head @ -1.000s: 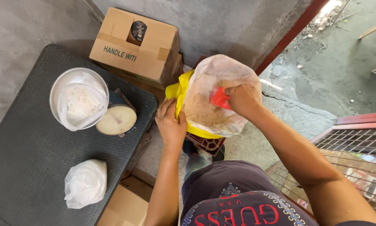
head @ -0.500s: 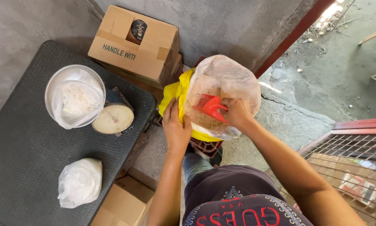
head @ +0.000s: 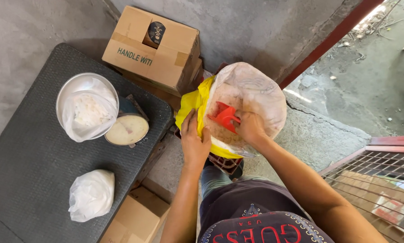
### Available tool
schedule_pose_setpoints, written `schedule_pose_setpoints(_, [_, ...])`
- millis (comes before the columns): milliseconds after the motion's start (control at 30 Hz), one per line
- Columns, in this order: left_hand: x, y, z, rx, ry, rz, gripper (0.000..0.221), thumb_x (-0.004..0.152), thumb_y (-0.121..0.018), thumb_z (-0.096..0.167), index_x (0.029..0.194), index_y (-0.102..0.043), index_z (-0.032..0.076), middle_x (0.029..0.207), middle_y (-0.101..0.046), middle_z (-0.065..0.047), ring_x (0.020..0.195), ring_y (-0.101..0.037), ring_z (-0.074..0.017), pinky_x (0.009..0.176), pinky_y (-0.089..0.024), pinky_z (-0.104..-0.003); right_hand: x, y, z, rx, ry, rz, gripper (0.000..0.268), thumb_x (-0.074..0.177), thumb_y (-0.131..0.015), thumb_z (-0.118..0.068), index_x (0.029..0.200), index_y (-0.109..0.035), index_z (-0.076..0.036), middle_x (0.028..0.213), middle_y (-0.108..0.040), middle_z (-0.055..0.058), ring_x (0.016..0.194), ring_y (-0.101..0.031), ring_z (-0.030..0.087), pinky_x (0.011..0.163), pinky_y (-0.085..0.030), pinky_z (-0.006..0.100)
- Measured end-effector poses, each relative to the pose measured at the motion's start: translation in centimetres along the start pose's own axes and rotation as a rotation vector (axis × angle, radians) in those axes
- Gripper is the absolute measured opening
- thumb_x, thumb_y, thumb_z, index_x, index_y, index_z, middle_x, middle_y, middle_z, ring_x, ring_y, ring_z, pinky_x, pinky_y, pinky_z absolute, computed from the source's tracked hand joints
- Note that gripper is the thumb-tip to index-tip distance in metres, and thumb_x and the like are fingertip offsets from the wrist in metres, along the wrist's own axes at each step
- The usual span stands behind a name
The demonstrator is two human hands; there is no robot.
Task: Measuring powder from a large bag using a scoop, weighing it on a scale, and sealing it into small plastic bags.
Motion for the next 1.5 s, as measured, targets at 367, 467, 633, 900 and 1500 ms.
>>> schedule_pose_setpoints(367, [-0.2, 1.6, 1.2, 0.018, -0.037, 0.046, 0.051, 0.088, -0.07, 0.006, 0.137, -0.057, -0.004, 0.14, -0.059, -0.026, 0.128, -0.058, -0.0435, 0.11, -0.048, -0.047, -2.8, 4.4, 0.3, 0.321, -0.126, 0.099, 0.026, 0.086, -0.078, -0.029, 0.102, -0.076, -0.008, 0.08, -0.074, 0.016, 0.067, -0.071, 0.029, 0.067, -0.056, 0.041])
schedule_pose_setpoints(467, [0.2, 2.4, 1.3, 0.018, -0.055, 0.091, 0.051, 0.089, -0.07, 0.006, 0.138, -0.057, -0.003, 0.14, -0.059, -0.026, 0.128, -0.059, -0.0437, 0.11, -0.048, -0.047, -3.7, 7.0, -0.1, 0.289, -0.146, 0.045, 0.024, 0.089, -0.076, -0.028, 0.105, -0.076, -0.01, 0.084, -0.075, 0.013, 0.066, -0.071, 0.023, 0.065, -0.057, 0.038])
schedule_pose_setpoints(633, [0.5, 2.7, 1.5, -0.036, -0.037, 0.094, 0.049, 0.09, -0.07, 0.007, 0.138, -0.059, -0.001, 0.14, -0.061, -0.025, 0.129, -0.059, -0.0421, 0.11, -0.048, -0.045, -6.9, 10.0, 0.4, 0.228, -0.293, -0.057, 0.021, 0.093, -0.073, -0.031, 0.103, -0.077, -0.013, 0.086, -0.077, 0.007, 0.063, -0.073, 0.02, 0.062, -0.061, 0.035])
schedule_pose_setpoints(900, [2.1, 7.1, 3.8, -0.143, -0.178, 0.146, 0.048, 0.094, -0.07, 0.007, 0.14, -0.06, 0.005, 0.145, -0.06, -0.019, 0.133, -0.058, -0.0382, 0.111, -0.048, -0.042, -10.5, 16.9, -6.6, 0.302, -0.036, 0.266, 0.021, 0.088, -0.082, -0.023, 0.098, -0.077, -0.006, 0.064, -0.065, 0.007, 0.056, -0.051, 0.008, 0.054, -0.045, 0.028])
schedule_pose_setpoints(1500, [2.7, 24.6, -16.8, 0.19, 0.033, 0.243, 0.053, 0.087, -0.074, 0.009, 0.138, -0.062, 0.0, 0.153, -0.049, -0.027, 0.145, -0.038, -0.0467, 0.118, -0.035, -0.051, -2.8, 8.4, -34.4, 0.139, 0.534, 0.237, 0.022, 0.083, -0.082, -0.023, 0.097, -0.076, -0.007, 0.076, -0.068, 0.016, 0.066, -0.067, 0.033, 0.059, -0.052, 0.04])
Point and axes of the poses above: each hand's wrist, its own x-axis towards the middle knuckle, its own y-axis out of the back of the hand, z = x × y, the point moved 6 cm from there along x, towards the middle knuckle
